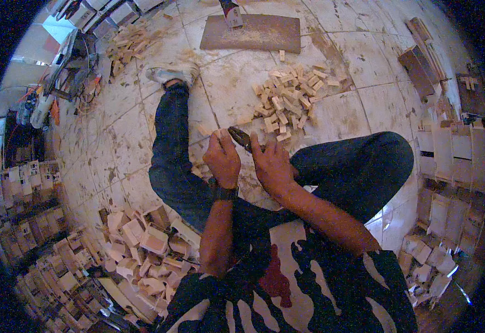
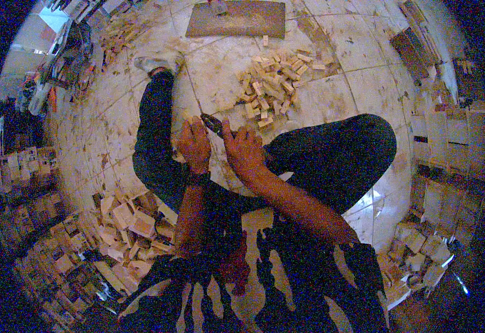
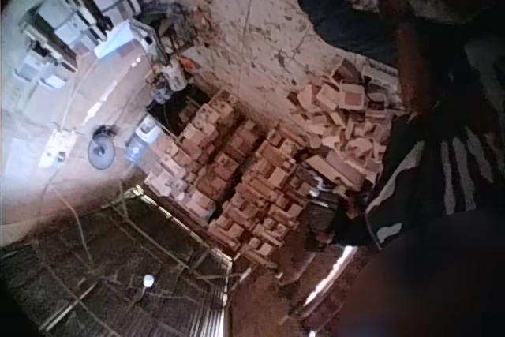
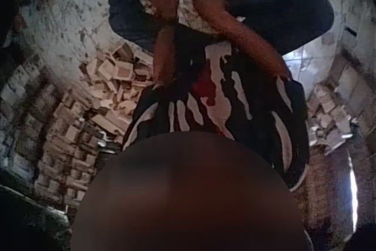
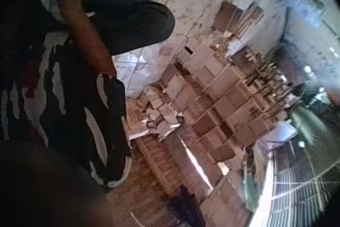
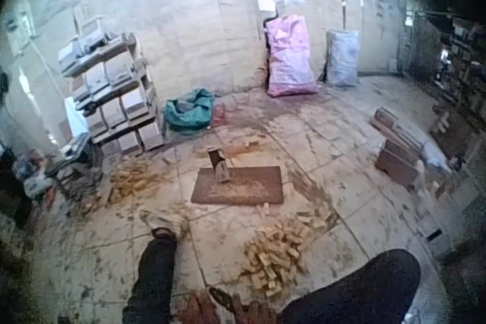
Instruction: The person sits on the floor and uses pliers to trim small wooden blocks one at a time. They pick up each block, clip off small pieces, and place the trimmed block back on the floor among other pieces.
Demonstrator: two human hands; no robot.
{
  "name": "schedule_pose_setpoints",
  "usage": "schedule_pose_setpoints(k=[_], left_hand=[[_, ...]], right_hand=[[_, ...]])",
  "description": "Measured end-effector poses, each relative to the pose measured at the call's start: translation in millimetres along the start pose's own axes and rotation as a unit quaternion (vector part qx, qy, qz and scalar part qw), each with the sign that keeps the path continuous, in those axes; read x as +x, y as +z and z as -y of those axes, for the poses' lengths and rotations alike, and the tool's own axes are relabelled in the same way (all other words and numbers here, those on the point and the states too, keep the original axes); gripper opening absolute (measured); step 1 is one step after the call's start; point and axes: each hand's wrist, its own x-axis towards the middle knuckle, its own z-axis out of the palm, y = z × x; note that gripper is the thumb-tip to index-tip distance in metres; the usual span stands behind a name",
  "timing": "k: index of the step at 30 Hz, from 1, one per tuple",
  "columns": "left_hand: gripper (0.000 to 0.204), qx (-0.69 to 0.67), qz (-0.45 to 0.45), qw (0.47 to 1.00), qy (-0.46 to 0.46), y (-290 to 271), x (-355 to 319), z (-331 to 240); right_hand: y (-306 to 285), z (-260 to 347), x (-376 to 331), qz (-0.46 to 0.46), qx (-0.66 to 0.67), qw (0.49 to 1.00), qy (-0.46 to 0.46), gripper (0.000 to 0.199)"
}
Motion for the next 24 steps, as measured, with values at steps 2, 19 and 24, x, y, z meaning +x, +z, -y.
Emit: schedule_pose_setpoints(k=[2, 19, 24], left_hand=[[0.036, 0.025, 0.01, 0.998, -0.052, 6.6, -2.1, 12.0], [0.04, -0.258, 0.025, 0.933, -0.251, 16.7, 1.7, 51.2], [0.042, -0.379, 0.056, 0.871, -0.307, 10.3, 1.9, 35.5]], right_hand=[[13.6, -2.0, 2.5, -0.014, -0.056, 0.998, -0.038, 0.057], [-26.1, -27.6, 14.9, 0.32, 0.612, 0.703, 0.171, 0.069], [-34.5, -26.7, 13.2, 0.37, 0.672, 0.632, 0.112, 0.062]])
